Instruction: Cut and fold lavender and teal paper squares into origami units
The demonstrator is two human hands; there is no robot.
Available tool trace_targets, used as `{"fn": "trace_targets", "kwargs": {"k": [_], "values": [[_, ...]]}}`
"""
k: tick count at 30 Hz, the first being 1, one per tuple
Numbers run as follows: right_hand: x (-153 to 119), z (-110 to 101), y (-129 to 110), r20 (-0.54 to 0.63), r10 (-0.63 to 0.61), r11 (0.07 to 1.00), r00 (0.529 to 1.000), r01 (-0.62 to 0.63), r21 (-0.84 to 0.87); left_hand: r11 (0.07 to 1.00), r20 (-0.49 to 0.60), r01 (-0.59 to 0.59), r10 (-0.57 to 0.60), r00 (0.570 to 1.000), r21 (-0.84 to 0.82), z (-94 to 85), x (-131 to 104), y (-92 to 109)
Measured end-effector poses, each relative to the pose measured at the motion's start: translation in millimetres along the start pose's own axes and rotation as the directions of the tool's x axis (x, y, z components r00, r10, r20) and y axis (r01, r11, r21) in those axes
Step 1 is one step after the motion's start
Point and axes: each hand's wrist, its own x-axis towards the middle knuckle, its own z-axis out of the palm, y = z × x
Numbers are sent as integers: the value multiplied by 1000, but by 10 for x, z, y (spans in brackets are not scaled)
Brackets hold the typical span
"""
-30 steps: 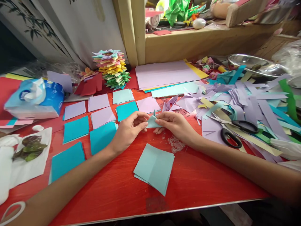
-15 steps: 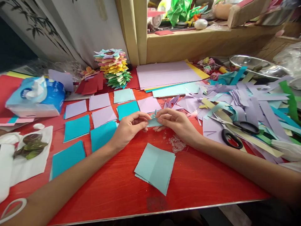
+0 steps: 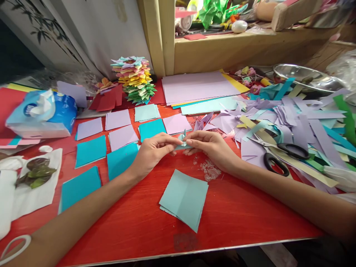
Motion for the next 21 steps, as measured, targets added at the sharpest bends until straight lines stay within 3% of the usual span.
{"fn": "trace_targets", "kwargs": {"k": [8, 21], "values": [[14, -13, 22, 9, -13, 1000, 1000, 13, 28, 999, 19, 34, -34, 999, -25, -2, 6, 5], [-24, 1, -12, 88, -80, 989, 993, 90, -114, 996, 56, 22, -27, 998, 89, 34, 1, 25]]}}
